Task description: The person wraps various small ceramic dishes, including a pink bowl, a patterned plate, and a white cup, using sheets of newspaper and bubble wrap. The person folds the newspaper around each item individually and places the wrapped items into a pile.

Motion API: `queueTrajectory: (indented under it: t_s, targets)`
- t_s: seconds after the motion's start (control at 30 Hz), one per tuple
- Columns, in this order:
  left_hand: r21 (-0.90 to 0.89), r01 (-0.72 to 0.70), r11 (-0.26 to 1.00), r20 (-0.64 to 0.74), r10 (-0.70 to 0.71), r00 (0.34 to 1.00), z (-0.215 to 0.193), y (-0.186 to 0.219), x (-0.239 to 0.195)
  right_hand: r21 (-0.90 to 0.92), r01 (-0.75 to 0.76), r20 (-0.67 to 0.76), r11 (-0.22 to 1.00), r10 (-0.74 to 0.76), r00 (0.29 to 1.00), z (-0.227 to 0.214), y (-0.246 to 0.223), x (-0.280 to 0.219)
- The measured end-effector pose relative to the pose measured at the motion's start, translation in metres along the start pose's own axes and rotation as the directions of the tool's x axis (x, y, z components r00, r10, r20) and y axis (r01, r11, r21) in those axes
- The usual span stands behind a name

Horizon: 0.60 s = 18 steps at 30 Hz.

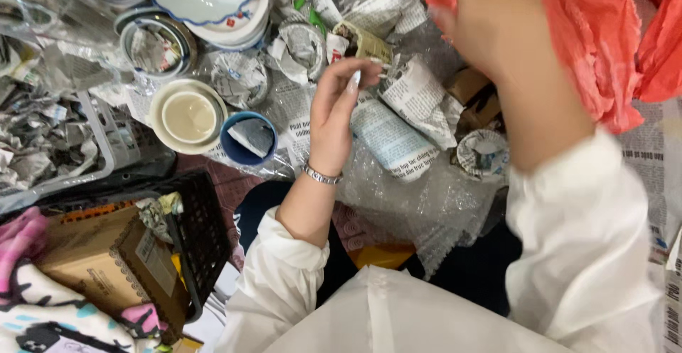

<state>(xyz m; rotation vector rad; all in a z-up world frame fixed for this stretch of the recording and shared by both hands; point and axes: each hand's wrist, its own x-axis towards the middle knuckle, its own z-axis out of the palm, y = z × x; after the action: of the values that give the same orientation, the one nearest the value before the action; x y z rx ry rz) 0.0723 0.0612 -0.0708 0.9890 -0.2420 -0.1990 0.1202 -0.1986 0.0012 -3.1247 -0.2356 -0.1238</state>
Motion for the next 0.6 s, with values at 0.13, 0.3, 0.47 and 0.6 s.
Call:
queueTrajectory:
  t_s: [0.13,0.3,0.47,0.6]
  targets:
    - [0.012,0.02,1.0,-0.063,-0.02,0.998,0.006,0.002,-0.001,0.046,0.082,0.059,0.996,-0.085,0.995,-0.032,-0.056,-0.102]
    - [0.015,0.055,0.998,-0.074,-0.054,0.996,0.021,0.015,-0.022,0.259,-0.007,-0.015,0.966,0.011,1.0,-0.043,-0.095,-0.173]
    - [0.122,0.039,0.992,0.034,-0.044,0.998,0.046,0.027,-0.05,0.501,0.011,-0.137,0.865,0.067,0.988,-0.033,-0.096,-0.222]
    - [0.552,-0.064,0.832,0.15,-0.024,0.988,0.061,0.032,-0.091,0.588,-0.034,-0.16,0.808,0.158,0.974,-0.016,-0.092,-0.262]
